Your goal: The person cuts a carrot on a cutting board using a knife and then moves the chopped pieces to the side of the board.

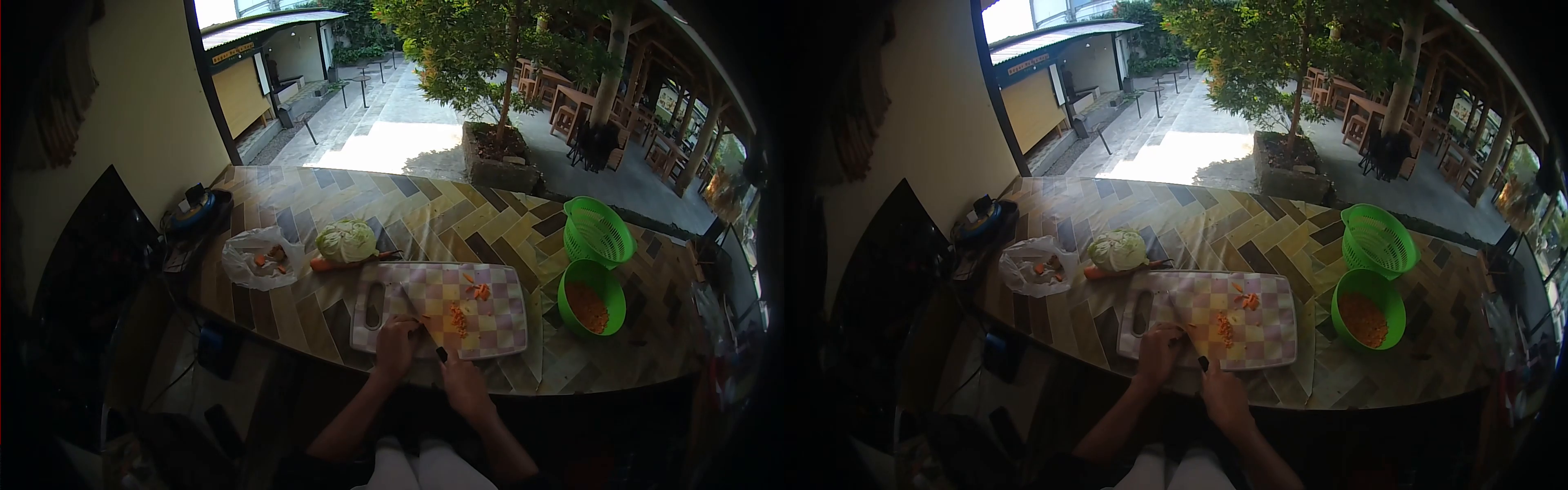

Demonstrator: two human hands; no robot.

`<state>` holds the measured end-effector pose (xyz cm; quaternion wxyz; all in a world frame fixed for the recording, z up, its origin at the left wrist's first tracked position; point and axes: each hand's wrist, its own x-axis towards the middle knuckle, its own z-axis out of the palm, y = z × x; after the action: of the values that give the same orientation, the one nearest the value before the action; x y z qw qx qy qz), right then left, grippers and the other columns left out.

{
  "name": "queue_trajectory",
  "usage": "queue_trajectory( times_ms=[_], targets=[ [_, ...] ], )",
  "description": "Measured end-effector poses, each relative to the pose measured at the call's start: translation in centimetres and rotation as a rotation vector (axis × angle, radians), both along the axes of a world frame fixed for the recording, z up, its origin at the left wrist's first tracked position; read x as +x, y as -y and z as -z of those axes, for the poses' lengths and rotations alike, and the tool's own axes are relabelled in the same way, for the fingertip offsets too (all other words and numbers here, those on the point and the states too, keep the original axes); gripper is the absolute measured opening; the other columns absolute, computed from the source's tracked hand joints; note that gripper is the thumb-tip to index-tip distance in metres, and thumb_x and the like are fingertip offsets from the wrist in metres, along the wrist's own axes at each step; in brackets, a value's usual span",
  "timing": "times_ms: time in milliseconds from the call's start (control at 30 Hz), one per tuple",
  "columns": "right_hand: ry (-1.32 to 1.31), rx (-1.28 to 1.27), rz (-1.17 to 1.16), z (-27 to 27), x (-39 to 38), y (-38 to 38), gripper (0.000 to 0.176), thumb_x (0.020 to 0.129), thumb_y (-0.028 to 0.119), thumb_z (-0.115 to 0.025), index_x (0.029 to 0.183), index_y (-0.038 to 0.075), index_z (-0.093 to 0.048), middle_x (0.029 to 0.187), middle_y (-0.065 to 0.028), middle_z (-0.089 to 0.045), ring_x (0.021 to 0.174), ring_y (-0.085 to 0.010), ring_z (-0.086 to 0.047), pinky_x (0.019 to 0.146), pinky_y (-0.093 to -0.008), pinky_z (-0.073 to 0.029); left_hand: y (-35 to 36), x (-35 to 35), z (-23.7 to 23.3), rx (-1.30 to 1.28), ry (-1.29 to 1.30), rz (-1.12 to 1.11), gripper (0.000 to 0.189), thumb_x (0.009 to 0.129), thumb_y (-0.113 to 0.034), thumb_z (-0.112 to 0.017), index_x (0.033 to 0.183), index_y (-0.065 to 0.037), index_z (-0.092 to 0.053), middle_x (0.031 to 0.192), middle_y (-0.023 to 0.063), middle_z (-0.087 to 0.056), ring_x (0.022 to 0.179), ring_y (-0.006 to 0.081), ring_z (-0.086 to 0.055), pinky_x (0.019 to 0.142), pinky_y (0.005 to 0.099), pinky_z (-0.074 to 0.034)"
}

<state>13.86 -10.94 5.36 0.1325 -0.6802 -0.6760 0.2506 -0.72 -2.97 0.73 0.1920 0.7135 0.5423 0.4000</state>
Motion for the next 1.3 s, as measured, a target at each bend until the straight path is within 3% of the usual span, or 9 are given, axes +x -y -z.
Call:
queue_trajectory(
  times_ms=[100, 300, 600, 700, 900, 1000, 1100, 1200, 1300],
  targets=[
    [0.043, 0.006, 0.030, 0.4, 0.4, 1.6, 0.026, 0.098, 0.024, -0.049, 0.108, 0.000, -0.045, 0.078, -0.0256, -0.065, 0.079, -0.0453, -0.064, 0.069, -0.0537, -0.051, 0.2, 0.1, 0.0, 0.003, 0.033, -0.007, 0.014, 0.073, -0.003, -0.068, 0.087, -0.001, -0.073, 0.095, 0.0141, -0.069, 0.096, 0.0298, -0.063, 0.083, 0.0388, -0.050],
    [-0.314, 0.104, 0.088, 2.0, 1.8, 1.1, 0.026, 0.096, 0.022, -0.054, 0.091, -0.003, -0.048, 0.074, -0.0255, -0.061, 0.076, -0.0466, -0.060, 0.063, -0.0520, -0.042, 0.1, -0.2, -0.1, -0.016, 0.121, 0.004, 0.014, 0.075, -0.007, -0.071, 0.088, -0.002, -0.073, 0.094, 0.0144, -0.069, 0.088, 0.0307, -0.065, 0.080, 0.0376, -0.052],
    [-0.350, 0.162, 0.110, 2.1, 2.4, 1.4, 0.026, 0.095, 0.022, -0.056, 0.101, -0.003, -0.053, 0.067, -0.0239, -0.057, 0.070, -0.0433, -0.060, 0.057, -0.0460, -0.042, -0.5, -1.0, 0.9, 0.017, 0.192, 0.036, 0.015, 0.078, -0.006, -0.069, 0.091, -0.002, -0.073, 0.094, 0.0172, -0.070, 0.086, 0.0303, -0.069, 0.078, 0.0353, -0.053],
    [-0.403, 0.127, 0.124, 1.2, 2.6, 1.3, 0.027, 0.095, 0.023, -0.054, 0.101, -0.003, -0.052, 0.072, -0.0257, -0.060, 0.076, -0.0459, -0.060, 0.061, -0.0526, -0.043, -0.6, -1.4, 0.2, -0.076, 0.203, 0.054, 0.017, 0.079, -0.008, -0.069, 0.095, -0.002, -0.073, 0.092, 0.0168, -0.071, 0.087, 0.0288, -0.070, 0.079, 0.0347, -0.053],
    [-0.420, 0.109, 0.153, 1.4, 3.1, 1.4, 0.027, 0.095, 0.024, -0.055, 0.099, -0.002, -0.055, 0.071, -0.0256, -0.060, 0.076, -0.0452, -0.061, 0.060, -0.0483, -0.044, 0.1, -1.3, -1.9, -0.145, 0.169, -0.098, 0.021, 0.078, -0.014, -0.073, 0.094, -0.001, -0.073, 0.087, 0.0155, -0.071, 0.084, 0.0281, -0.070, 0.078, 0.0355, -0.054],
    [-0.409, 0.116, 0.092, 2.2, 3.5, 1.3, 0.039, 0.095, 0.022, -0.056, 0.126, -0.001, -0.052, 0.060, -0.0161, -0.056, 0.052, -0.0228, -0.057, 0.052, -0.0370, -0.042, 0.2, -0.7, -1.9, -0.215, 0.066, -0.102, 0.020, 0.076, -0.013, -0.072, 0.092, -0.001, -0.073, 0.086, 0.0163, -0.071, 0.084, 0.0289, -0.070, 0.077, 0.0365, -0.054],
    [-0.515, 0.075, 0.121, 2.1, 3.3, 1.4, 0.028, 0.096, 0.026, -0.056, 0.098, -0.002, -0.056, 0.065, -0.0196, -0.058, 0.061, -0.0359, -0.062, 0.055, -0.0407, -0.043, -0.6, -1.0, -0.9, -0.172, 0.031, -0.087, 0.022, 0.075, -0.010, -0.071, 0.095, -0.001, -0.072, 0.086, 0.0175, -0.070, 0.084, 0.0300, -0.070, 0.078, 0.0371, -0.054],
    [-0.663, -0.005, 0.135, 2.9, 3.7, 1.4, 0.040, 0.097, 0.028, -0.056, 0.126, 0.000, -0.053, 0.057, -0.0005, -0.050, 0.051, -0.0073, -0.049, 0.046, -0.0271, -0.039, -0.9, -1.4, -1.0, -0.201, 0.089, -0.048, 0.022, 0.074, -0.009, -0.070, 0.094, 0.000, -0.072, 0.086, 0.0187, -0.070, 0.085, 0.0314, -0.069, 0.078, 0.0381, -0.054],
    [-0.746, -0.003, 0.151, 3.2, 4.1, 1.5, 0.035, 0.098, 0.029, -0.054, 0.118, 0.000, -0.055, 0.057, 0.0022, -0.048, 0.050, -0.0059, -0.049, 0.045, -0.0244, -0.037, -1.1, -1.2, -0.8, -0.169, 0.062, -0.034, 0.018, 0.075, -0.007, -0.069, 0.090, 0.001, -0.071, 0.086, 0.0195, -0.069, 0.085, 0.0328, -0.068, 0.079, 0.0387, -0.054]
  ],
)
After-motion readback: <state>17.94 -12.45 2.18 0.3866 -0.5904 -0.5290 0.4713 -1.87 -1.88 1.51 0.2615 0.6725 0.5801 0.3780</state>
